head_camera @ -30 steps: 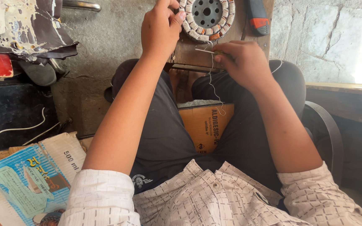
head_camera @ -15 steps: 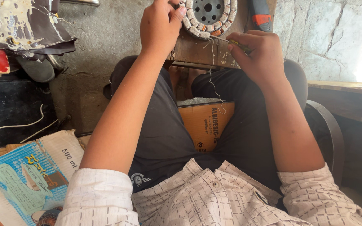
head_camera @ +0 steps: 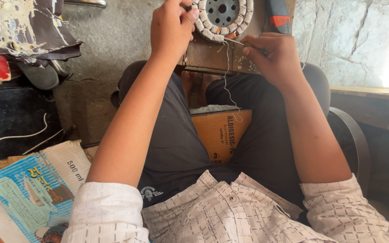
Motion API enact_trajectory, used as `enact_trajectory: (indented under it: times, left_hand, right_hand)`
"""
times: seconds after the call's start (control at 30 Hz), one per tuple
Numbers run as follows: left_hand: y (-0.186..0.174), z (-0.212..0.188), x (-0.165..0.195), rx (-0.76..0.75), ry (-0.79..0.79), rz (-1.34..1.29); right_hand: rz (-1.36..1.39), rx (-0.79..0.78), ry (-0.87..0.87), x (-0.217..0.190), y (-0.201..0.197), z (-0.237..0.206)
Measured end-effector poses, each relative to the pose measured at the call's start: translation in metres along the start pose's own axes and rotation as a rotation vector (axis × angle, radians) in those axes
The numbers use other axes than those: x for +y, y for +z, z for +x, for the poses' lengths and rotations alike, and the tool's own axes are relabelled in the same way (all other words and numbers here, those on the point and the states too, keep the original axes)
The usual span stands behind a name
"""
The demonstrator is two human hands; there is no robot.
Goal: The person sits at a low wooden workbench and uses a screwdriver to adjust and secure a circular electrical component with copper windings. They repeatedly tighten and reposition the component while handling thin wires.
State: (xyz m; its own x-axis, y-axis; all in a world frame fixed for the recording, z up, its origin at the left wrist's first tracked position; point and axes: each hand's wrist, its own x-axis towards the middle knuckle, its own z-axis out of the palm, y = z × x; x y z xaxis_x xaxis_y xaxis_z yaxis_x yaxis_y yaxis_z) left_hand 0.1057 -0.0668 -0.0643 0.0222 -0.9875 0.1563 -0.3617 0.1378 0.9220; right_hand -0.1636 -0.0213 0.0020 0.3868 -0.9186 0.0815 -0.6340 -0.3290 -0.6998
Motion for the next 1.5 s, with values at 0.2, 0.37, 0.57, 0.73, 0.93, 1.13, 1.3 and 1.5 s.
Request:
enact_trajectory:
  times: [0.2,0.37,0.57,0.73,0.93,1.13,1.3,1.5]
  left_hand:
    - [0.000,0.000,0.000,-0.012,0.002,-0.003]
    - [0.000,0.001,-0.001,-0.001,-0.010,0.096]
    - [-0.001,0.001,0.000,0.012,-0.013,0.099]
    - [-0.001,0.002,0.002,0.015,-0.010,0.109]
    - [0.001,0.000,-0.002,0.014,-0.027,0.126]
    - [0.001,0.003,-0.011,0.098,0.092,0.219]
    - [0.004,0.001,-0.016,0.123,0.097,0.223]
    - [0.004,0.000,-0.017,0.126,0.134,0.177]
  right_hand:
    - [-0.169,-0.021,0.005,-0.005,0.005,-0.001]
    - [-0.431,-0.052,0.012,-0.019,0.016,-0.002]
    - [-0.462,-0.026,0.006,-0.022,0.022,0.005]
    - [-0.429,0.008,-0.015,-0.024,0.022,0.007]
    - [-0.410,0.089,-0.061,-0.026,0.026,0.004]
    - [-0.367,0.084,-0.069,-0.026,0.032,0.006]
    - [-0.340,0.089,-0.062,-0.021,0.033,0.005]
    - [-0.208,0.057,0.064,-0.013,0.029,0.006]
